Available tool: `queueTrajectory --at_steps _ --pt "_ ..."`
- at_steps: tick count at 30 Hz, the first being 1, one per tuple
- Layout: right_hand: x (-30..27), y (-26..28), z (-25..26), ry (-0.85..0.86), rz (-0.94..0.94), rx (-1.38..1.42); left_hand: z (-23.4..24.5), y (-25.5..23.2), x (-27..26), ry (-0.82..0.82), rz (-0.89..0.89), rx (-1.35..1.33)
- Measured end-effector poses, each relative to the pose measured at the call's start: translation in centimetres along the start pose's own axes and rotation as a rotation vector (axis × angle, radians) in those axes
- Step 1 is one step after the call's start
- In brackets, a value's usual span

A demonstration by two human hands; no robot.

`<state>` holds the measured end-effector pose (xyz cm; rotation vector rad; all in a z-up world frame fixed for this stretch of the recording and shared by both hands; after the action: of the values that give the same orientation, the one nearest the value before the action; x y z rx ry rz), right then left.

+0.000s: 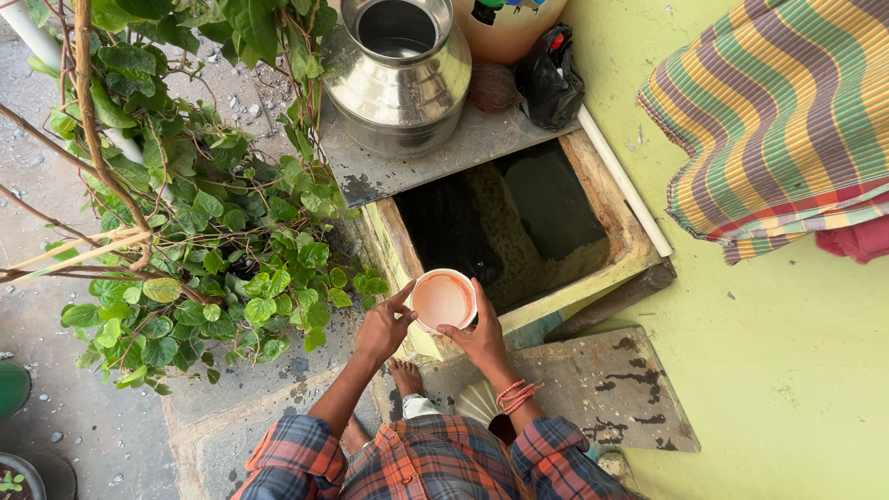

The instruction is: The person collects water from a basin using a small plastic container and pours it into the soil of several potted plants and a larger climbing plant.

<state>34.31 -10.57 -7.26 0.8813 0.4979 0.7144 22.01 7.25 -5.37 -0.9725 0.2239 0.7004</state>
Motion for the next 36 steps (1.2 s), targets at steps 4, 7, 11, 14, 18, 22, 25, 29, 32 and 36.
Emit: queueTrajectory --at_steps 4,7,11,14,18,22,25,29,32,36 --pt "0.0 -0.2 -0.2 0.059 -0.12 0.214 0.3 -0.4 -0.2 0.079 0.11 -0.011" --pt "0.2 -0.7 -0.2 0.05 -0.032 0.225 0.9 -1.3 -0.8 0.112 0.152 -0.002" --pt "0.3 -1.0 -0.2 0.084 -0.141 0.437 1.3 -2.0 -1.2 0.137 0.191 0.007" --pt "0.9 -1.4 -0.4 0.146 -0.475 0.599 1.0 -1.3 -1.0 0.073 0.113 -0.015" --pt "1.8 -1.9 -0.8 0.147 -0.627 0.514 -0.5 1.1 -0.6 0.023 0.015 -0.034" --pt "2.4 -1.9 -0.9 0.143 -0.693 0.543 -1.5 3.9 -0.8 -0.015 -0.008 -0.099" --pt "2.6 -1.5 -0.8 0.153 -0.689 0.645 -1.3 6.2 -2.4 -0.017 0.02 -0.149" --pt "2.4 -0.7 -0.5 0.152 -0.671 0.652 -0.9 9.9 -6.7 -0.06 0.077 -0.238" --pt "2.6 -0.6 -0.4 0.157 -0.674 0.657 -1.5 12.5 -10.9 -0.092 0.181 -0.355" --pt "2.8 -1.1 -0.3 0.161 -0.7 0.651 -3.2 14.2 -15.0 -0.009 0.427 -0.45"
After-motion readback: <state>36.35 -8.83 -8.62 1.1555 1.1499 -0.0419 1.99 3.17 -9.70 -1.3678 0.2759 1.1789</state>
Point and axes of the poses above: each hand's wrist, its own x-axis towards the middle knuckle, its own z-axis out of the back of the hand, y = z × x, the point moved 2 cm from there along x, towards the middle knuckle, and after that the axes turned 7 degrees about y, right-handed, at the moved point
